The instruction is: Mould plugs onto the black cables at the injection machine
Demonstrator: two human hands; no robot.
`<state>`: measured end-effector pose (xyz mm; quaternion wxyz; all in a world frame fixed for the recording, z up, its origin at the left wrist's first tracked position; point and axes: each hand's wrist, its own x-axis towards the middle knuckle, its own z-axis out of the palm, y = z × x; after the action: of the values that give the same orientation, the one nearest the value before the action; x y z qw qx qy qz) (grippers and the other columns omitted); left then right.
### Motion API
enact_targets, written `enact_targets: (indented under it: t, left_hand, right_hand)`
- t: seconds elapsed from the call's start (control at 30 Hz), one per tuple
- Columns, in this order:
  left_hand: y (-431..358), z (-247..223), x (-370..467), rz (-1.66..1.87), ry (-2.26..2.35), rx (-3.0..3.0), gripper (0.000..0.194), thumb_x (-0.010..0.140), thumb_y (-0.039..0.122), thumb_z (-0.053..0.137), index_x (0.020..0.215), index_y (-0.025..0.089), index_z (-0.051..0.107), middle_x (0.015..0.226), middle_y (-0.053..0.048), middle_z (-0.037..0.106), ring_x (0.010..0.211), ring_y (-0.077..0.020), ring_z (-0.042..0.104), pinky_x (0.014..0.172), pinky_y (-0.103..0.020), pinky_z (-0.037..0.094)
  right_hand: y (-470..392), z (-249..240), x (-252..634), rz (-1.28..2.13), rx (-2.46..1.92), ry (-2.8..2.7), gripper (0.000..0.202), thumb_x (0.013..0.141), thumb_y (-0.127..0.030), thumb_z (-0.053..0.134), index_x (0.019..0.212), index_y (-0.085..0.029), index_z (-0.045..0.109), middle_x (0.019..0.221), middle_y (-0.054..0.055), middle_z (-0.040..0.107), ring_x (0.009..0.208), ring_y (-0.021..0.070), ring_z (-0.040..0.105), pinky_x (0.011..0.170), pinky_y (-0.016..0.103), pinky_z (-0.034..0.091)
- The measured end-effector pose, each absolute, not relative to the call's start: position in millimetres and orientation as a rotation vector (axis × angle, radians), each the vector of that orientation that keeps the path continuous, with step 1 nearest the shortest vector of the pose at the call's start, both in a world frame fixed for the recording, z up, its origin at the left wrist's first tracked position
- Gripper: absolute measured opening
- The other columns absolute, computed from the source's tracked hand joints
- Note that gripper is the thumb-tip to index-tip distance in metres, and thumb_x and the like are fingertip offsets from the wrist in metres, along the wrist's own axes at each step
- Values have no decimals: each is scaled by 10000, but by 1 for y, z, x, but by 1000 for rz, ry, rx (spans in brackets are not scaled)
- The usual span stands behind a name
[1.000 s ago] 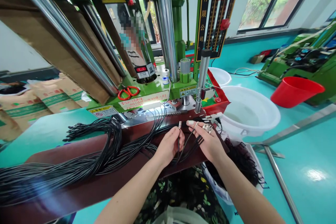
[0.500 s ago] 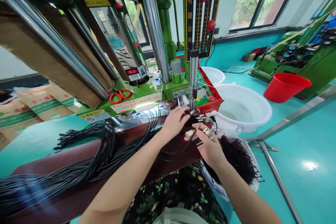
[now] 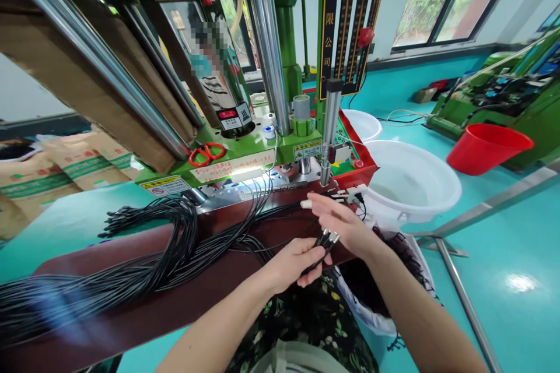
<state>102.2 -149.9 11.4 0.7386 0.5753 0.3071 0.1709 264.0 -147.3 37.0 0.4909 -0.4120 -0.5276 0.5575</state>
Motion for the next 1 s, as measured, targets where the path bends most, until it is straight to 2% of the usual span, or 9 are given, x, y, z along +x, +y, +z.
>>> enact_targets:
  t: [0.1, 0.27, 0.43, 0.53, 0.63, 0.73, 0.83, 0.93, 1.0]
  left_hand:
    - [-151, 8, 107, 387, 738, 1176, 357, 762, 493, 494, 726, 138, 497, 442, 36, 481, 312, -53, 386, 324, -165, 295]
    - [-143, 12, 114, 445, 669, 972, 396, 702, 513, 562, 769, 132, 480, 532, -19, 567, 368, -112, 501, 382, -226, 385]
    - [-136, 10, 118, 527, 554, 789, 381, 657, 467, 647, 762, 151, 461, 540, 22, 503, 384, -85, 452, 395, -224, 345]
    - [-129, 6, 119, 620, 569, 680, 375, 653, 435, 668, 782, 166, 440, 533, 52, 452, 373, -47, 371, 381, -191, 263]
    - [-117, 2, 117, 845, 644, 557, 381, 658, 422, 666, 760, 194, 378, 509, 83, 399, 364, -27, 286, 370, -169, 169]
    - [-107, -2, 111, 1009, 672, 508, 370, 683, 421, 645, 754, 201, 357, 522, 82, 403, 387, -33, 299, 379, -169, 192]
    - [-101, -8, 106, 1016, 644, 498, 352, 700, 438, 628, 772, 185, 393, 532, 73, 409, 409, -40, 332, 396, -177, 242]
    - [-99, -15, 105, 972, 642, 519, 376, 687, 468, 633, 768, 159, 436, 520, 69, 402, 400, -38, 334, 393, -183, 248]
    - [-99, -17, 105, 976, 653, 544, 392, 662, 471, 655, 756, 151, 448, 513, 70, 404, 390, -35, 332, 385, -184, 246]
  right_hand:
    - [-133, 59, 262, 1389, -1032, -1471, 358, 837, -396, 500, 1152, -251, 589, 1205, 44, 578, 1176, 218, 462, 1052, 413, 277]
    - [-115, 75, 251, 1479, -1069, -2029, 366, 869, -430, 410, 1103, -259, 633, 1178, 12, 594, 1135, 229, 498, 1015, 400, 326]
    - [-104, 64, 244, 1608, -967, -1958, 394, 862, -462, 407, 1137, -265, 608, 1234, 8, 553, 1193, 204, 443, 1044, 378, 268]
    - [-86, 50, 240, 1685, -839, -1821, 484, 882, -513, 317, 1188, -228, 561, 1257, 42, 535, 1193, 185, 444, 1026, 372, 301]
    - [-54, 35, 234, 1132, -1201, -1962, 445, 924, -403, 240, 1209, -209, 520, 1245, 62, 542, 1157, 173, 478, 976, 361, 363]
    - [-22, 18, 225, 535, -1567, -2164, 304, 847, -180, 406, 1101, -140, 569, 1166, 135, 565, 1117, 250, 485, 972, 423, 325]
    - [-5, 4, 215, 427, -1626, -2291, 264, 740, -16, 428, 931, -90, 596, 1063, 190, 563, 1081, 306, 469, 938, 453, 312]
    - [-1, 1, 209, 353, -1646, -2388, 264, 710, 31, 405, 871, -99, 570, 1023, 196, 541, 1065, 311, 454, 901, 439, 327]
    - [-2, 7, 210, 366, -1625, -2454, 234, 677, 19, 470, 847, -117, 557, 1009, 179, 539, 1023, 304, 474, 869, 414, 349]
